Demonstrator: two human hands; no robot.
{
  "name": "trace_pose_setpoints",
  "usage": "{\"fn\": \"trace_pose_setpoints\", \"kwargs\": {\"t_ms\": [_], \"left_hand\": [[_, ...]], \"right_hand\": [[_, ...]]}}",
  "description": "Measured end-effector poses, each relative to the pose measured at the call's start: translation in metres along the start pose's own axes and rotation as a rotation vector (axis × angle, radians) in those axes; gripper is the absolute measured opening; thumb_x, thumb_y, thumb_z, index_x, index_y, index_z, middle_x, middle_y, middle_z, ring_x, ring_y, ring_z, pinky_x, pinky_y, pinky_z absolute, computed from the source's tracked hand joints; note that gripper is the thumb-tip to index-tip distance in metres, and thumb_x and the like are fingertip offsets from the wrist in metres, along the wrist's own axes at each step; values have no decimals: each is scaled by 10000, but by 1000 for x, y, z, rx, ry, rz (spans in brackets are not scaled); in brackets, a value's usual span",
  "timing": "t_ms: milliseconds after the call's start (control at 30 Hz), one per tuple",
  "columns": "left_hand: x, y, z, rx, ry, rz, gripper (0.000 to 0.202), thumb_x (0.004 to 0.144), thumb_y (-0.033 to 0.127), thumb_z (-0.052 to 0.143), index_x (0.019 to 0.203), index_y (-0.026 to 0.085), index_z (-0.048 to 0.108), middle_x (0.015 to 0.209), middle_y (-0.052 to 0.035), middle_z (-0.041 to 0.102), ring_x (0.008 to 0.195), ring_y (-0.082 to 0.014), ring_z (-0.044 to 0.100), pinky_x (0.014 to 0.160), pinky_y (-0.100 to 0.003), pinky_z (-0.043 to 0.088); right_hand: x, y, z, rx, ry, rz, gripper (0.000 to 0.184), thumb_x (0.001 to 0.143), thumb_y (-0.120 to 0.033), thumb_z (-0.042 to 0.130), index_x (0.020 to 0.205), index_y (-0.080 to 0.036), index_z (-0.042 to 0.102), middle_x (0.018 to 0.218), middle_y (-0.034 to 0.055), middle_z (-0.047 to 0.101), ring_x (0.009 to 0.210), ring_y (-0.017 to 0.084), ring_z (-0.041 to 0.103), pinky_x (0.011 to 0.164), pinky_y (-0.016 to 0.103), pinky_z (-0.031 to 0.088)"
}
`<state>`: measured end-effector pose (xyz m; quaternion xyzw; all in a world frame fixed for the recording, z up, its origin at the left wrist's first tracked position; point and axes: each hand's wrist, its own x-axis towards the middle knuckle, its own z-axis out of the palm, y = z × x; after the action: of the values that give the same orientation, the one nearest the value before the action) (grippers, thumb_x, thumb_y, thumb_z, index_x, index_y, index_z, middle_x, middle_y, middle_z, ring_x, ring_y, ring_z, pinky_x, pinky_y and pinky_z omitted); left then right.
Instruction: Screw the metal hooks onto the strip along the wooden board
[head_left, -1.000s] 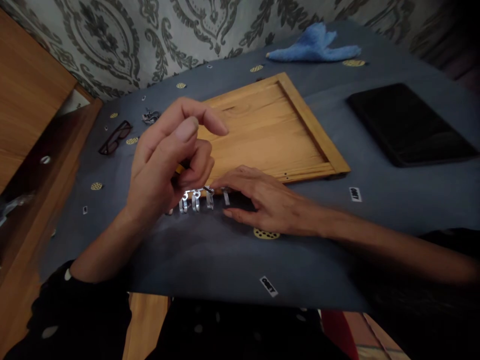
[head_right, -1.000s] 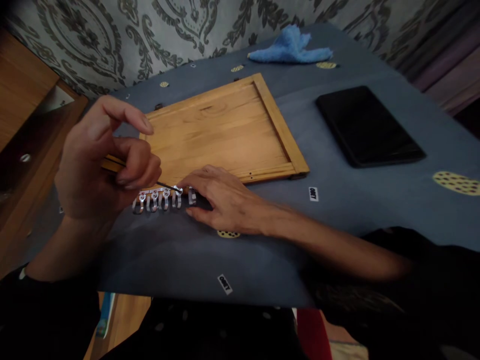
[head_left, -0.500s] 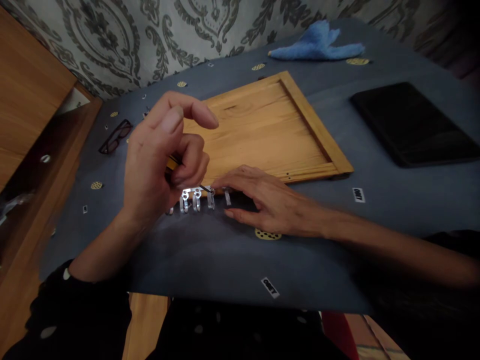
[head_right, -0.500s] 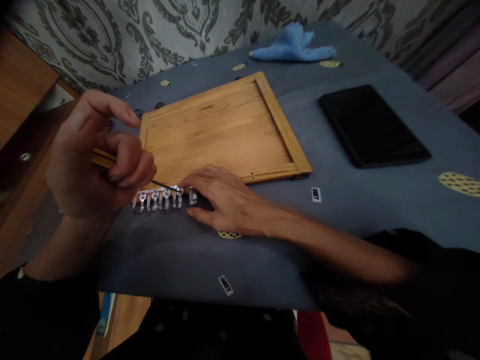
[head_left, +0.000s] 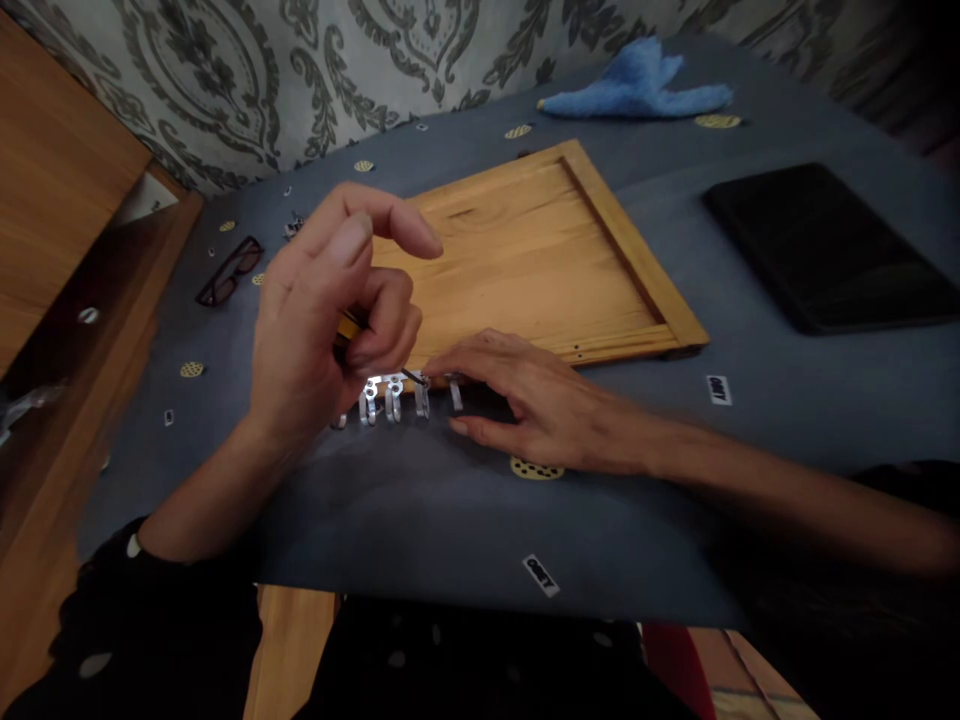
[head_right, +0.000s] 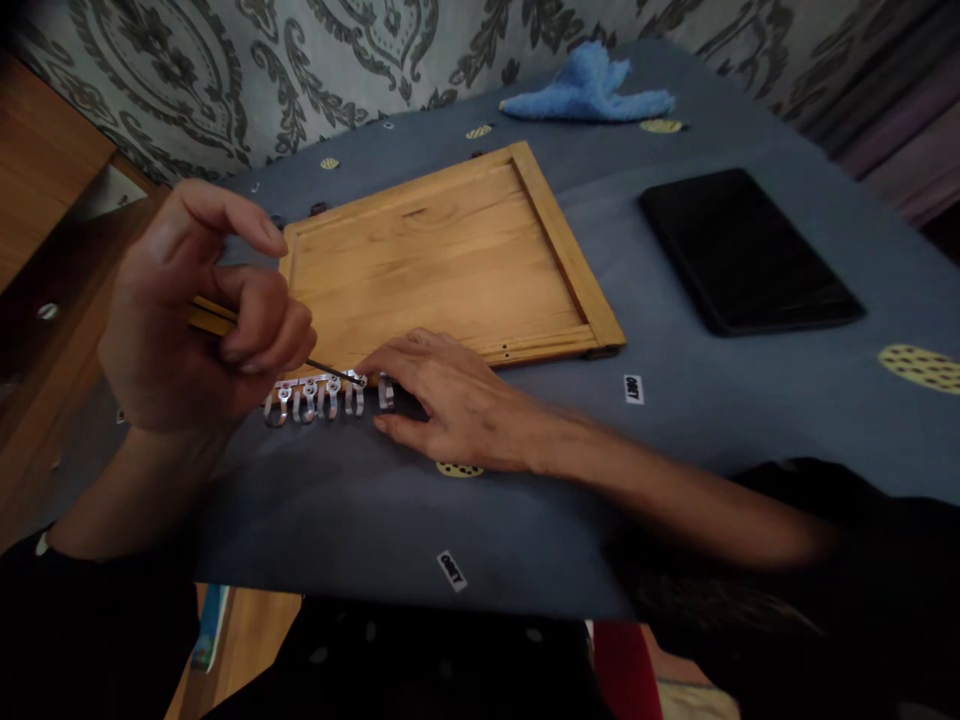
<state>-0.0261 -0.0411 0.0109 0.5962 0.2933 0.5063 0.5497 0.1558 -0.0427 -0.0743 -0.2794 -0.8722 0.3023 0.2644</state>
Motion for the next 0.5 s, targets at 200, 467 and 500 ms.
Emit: {"fn": "trace_pose_setpoints", "kwargs": {"t_ms": [200,467,500], "left_hand": [[-1,-2,1,-36,13,9,246,985,262,493,812,175,645,419,83,268,331,-36,155,359,-180,195],[2,-7,-1,12,-15,11,210,969,324,552,833,200,651,437,78,307,339,-59,212,370,-205,210],[3,-8,-2,49,-20,17,209,967,336,552,847,203,659,456,63,362,355,-74,275,384,-219,237]], "right_hand": [[1,0,-1,-3,-4,-1,352,923,-313,599,1237,-154,617,1205,136,683,1139,282,602,1004,477,453],[1,-2,-1,9,-10,16,341,917,-306,609,1232,-179,617,1194,129,686,1126,289,609,983,480,465],[2,-2,-1,11,-12,14,341,917,-305,609,1230,-171,618,1191,131,686,1122,288,610,985,478,463]]}}
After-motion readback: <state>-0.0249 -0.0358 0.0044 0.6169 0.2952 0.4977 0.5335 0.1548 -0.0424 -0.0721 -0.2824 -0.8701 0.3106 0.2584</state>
